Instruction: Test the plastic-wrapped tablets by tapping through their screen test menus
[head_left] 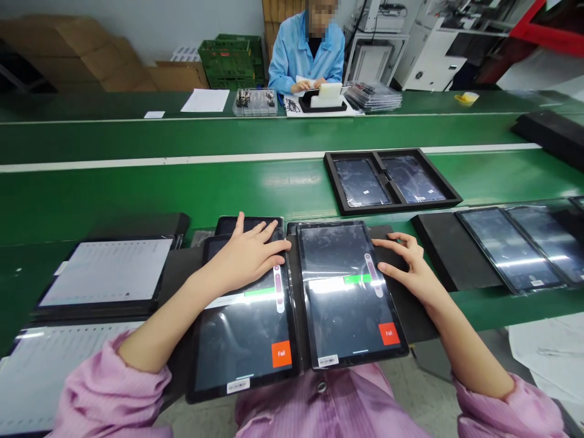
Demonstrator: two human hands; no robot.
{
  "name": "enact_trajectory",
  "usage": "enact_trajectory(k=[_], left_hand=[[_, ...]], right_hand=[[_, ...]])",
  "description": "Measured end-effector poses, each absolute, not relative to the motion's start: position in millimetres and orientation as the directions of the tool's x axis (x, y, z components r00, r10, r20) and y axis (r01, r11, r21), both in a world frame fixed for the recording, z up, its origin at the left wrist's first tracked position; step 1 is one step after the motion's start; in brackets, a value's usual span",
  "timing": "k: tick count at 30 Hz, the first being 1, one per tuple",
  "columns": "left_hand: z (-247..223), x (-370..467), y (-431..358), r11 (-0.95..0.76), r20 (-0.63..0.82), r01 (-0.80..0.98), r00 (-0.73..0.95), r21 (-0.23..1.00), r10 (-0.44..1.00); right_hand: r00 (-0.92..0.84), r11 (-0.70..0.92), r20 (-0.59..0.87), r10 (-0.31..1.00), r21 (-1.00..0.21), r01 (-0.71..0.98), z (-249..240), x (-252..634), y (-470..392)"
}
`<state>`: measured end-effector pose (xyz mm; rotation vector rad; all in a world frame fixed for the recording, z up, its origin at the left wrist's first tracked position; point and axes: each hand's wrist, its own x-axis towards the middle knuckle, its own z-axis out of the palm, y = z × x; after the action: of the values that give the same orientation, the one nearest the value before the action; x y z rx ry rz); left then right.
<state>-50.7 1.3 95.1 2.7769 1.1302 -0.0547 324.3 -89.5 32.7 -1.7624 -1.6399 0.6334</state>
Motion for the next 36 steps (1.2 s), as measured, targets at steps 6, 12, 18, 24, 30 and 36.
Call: enact_trajectory(k=[6, 12, 18, 24, 30, 36], left_hand=[[110, -92, -24, -0.576, -0.091, 0.767, 0.619, 0.284, 0.780], [100, -163, -76, -0.273, -0.043, 0.882, 0.313, 0.384, 0.949], [60, -181, -117, -0.016, 0.018, 0.766, 0.005, 0.642, 1.000], [52, -162, -141, 0.102, 0.052, 0.697, -0.196, 0.710, 0.979], [67, -122, -141, 0.012, 0.324, 0.665, -0.380, 0.747, 0.866], [49, -123, -138, -0.102, 0.369, 0.637, -0.302, 0.764, 0.879]], right_hand=[[0.095, 0.032, 0.141, 0.985, -0.702, 0.711, 30, 324, -95], [0.114, 0.058, 0.204, 0.972, -0.685, 0.727, 27, 323, -96], [0.100, 0.083, 0.228, 0.969, -0.674, 0.734, 25, 324, -96], [0.137, 0.078, 0.234, 0.963, -0.723, 0.686, 28, 324, -98], [0.348, 0.216, 0.559, 0.752, -0.709, 0.672, 32, 319, -109], [0.343, 0.438, 0.652, 0.676, -0.731, 0.524, 26, 318, -111]])
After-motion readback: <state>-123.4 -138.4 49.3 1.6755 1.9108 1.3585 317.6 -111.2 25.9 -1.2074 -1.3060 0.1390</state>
